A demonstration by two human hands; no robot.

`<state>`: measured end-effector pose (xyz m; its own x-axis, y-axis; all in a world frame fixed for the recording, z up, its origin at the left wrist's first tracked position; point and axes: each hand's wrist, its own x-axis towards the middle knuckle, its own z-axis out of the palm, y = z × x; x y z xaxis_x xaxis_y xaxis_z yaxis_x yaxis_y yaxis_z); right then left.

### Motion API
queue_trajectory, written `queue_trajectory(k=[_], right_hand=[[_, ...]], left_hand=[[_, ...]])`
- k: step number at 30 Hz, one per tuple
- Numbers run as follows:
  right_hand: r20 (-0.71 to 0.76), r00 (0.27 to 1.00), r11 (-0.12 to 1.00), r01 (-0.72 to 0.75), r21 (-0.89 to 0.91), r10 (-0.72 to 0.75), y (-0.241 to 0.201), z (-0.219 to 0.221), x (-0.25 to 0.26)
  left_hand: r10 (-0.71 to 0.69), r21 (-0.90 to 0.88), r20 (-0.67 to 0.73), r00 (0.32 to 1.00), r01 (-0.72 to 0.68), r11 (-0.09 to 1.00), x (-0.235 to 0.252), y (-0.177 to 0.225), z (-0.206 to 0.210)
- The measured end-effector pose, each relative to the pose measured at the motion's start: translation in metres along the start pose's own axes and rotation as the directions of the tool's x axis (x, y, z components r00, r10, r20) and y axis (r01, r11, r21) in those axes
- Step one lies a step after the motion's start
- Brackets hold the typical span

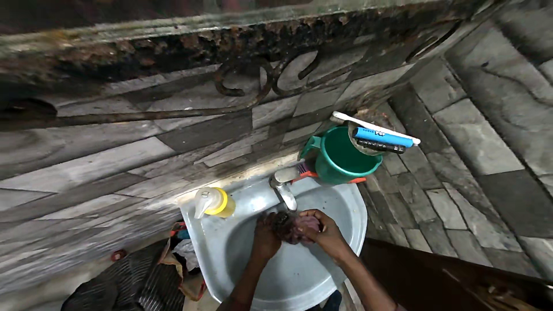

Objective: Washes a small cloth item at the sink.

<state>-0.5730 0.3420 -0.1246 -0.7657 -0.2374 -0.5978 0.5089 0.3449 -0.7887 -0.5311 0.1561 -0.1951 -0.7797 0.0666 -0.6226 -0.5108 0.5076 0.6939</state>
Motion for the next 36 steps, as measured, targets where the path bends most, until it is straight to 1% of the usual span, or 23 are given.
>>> queue_trajectory(k=[1, 3, 4, 5, 7, 8, 10, 12, 13, 15, 18, 21, 22, 23, 24, 26, 28, 29, 31, 32, 33, 34, 36], right_hand=[[0.015, 1.0, 0.999, 0.0, 0.046, -0.001, -0.003, 0.001, -0.006], [0.047, 0.999, 0.986, -0.007, 0.164, -0.001, -0.007, 0.003, -0.015], [0.058, 0.998, 0.973, -0.013, 0.23, -0.001, -0.008, 0.003, -0.018], [0.061, 0.998, 0.954, -0.015, 0.299, -0.003, -0.008, 0.004, -0.019], [0.033, 0.999, 0.923, 0.0, 0.385, -0.014, -0.007, 0.002, -0.017], [-0.008, 1.0, 0.922, 0.026, 0.387, -0.025, -0.006, 0.0, -0.014], [-0.149, 0.988, 0.943, 0.089, 0.32, -0.043, 0.0, -0.007, -0.007], [-0.283, 0.959, 0.961, 0.101, 0.259, -0.024, 0.011, -0.015, 0.0], [-0.316, 0.949, 0.961, 0.091, 0.262, -0.004, 0.018, -0.017, 0.003], [-0.37, 0.927, 0.946, 0.071, 0.317, 0.055, 0.03, -0.015, 0.008], [-0.453, 0.881, 0.906, 0.075, 0.416, 0.135, 0.032, -0.002, 0.012], [-0.484, 0.854, 0.861, 0.091, 0.5, 0.191, 0.027, 0.008, 0.012], [-0.494, 0.849, 0.861, 0.101, 0.498, 0.186, 0.028, 0.012, 0.013], [-0.506, 0.848, 0.874, 0.119, 0.471, 0.157, 0.032, 0.015, 0.015], [-0.513, 0.853, 0.896, 0.148, 0.419, 0.099, 0.037, 0.019, 0.016], [-0.492, 0.869, 0.951, 0.202, 0.236, -0.062, 0.044, 0.029, 0.012], [-0.42, 0.88, 0.969, 0.246, 0.004, -0.222, 0.048, 0.043, 0.002], [-0.379, 0.869, 0.948, 0.302, -0.103, -0.318, 0.051, 0.05, -0.003], [-0.311, 0.802, 0.855, 0.434, -0.284, -0.51, 0.059, 0.062, -0.01], [-0.278, 0.78, 0.813, 0.453, -0.366, -0.56, 0.062, 0.065, -0.014], [-0.243, 0.789, 0.787, 0.428, -0.444, -0.565, 0.066, 0.068, -0.019], [-0.202, 0.818, 0.774, 0.385, -0.503, -0.539, 0.069, 0.07, -0.026], [-0.131, 0.847, 0.695, 0.324, -0.642, -0.515, 0.076, 0.067, -0.036]], left_hand=[[0.084, -0.021, 0.095, 0.992, -0.083, 0.996, -0.004, 0.003, -0.005], [0.266, -0.168, 0.271, 0.925, -0.226, 0.959, -0.008, 0.003, -0.008], [0.322, -0.252, 0.3, 0.898, -0.251, 0.935, -0.009, 0.004, -0.005], [0.349, -0.326, 0.272, 0.897, -0.255, 0.91, -0.01, 0.004, 0.001], [0.304, -0.382, 0.126, 0.944, -0.236, 0.893, -0.009, 0.008, 0.016], [0.246, -0.369, 0.077, 0.966, -0.201, 0.907, -0.007, 0.011, 0.02], [0.148, -0.319, 0.057, 0.987, -0.123, 0.94, -0.003, 0.012, 0.02], [0.114, -0.331, 0.062, 0.992, -0.087, 0.939, -0.001, 0.005, 0.018], [0.113, -0.38, 0.082, 0.99, -0.074, 0.922, 0.0, -0.001, 0.017], [0.127, -0.526, 0.157, 0.979, -0.026, 0.85, 0.0, -0.007, 0.014], [0.134, -0.714, 0.333, 0.933, 0.157, 0.682, 0.0, -0.013, 0.013], [0.037, -0.749, 0.436, 0.899, 0.339, 0.57, -0.002, -0.016, 0.017], [-0.01, -0.766, 0.457, 0.89, 0.399, 0.503, -0.003, -0.013, 0.019], [-0.053, -0.801, 0.455, 0.889, 0.434, 0.412, -0.004, -0.01, 0.021], [-0.089, -0.849, 0.426, 0.901, 0.431, 0.307, -0.004, -0.006, 0.024], [-0.129, -0.934, 0.331, 0.935, 0.344, 0.097, -0.002, -0.001, 0.031], [-0.146, -0.965, 0.262, 0.954, 0.259, -0.038, -0.003, 0.008, 0.038], [-0.145, -0.97, 0.236, 0.961, 0.225, -0.09, -0.003, 0.012, 0.042], [-0.165, -0.975, 0.189, 0.968, 0.165, -0.149, -0.006, 0.022, 0.049], [-0.169, -0.978, 0.164, 0.972, 0.137, -0.159, -0.009, 0.028, 0.05], [-0.169, -0.983, 0.135, 0.976, 0.111, -0.147, -0.012, 0.032, 0.051], [-0.153, -0.986, 0.115, 0.982, 0.094, -0.14, -0.015, 0.033, 0.052], [-0.112, -0.982, 0.121, 0.986, 0.103, -0.157, -0.022, 0.035, 0.053]])
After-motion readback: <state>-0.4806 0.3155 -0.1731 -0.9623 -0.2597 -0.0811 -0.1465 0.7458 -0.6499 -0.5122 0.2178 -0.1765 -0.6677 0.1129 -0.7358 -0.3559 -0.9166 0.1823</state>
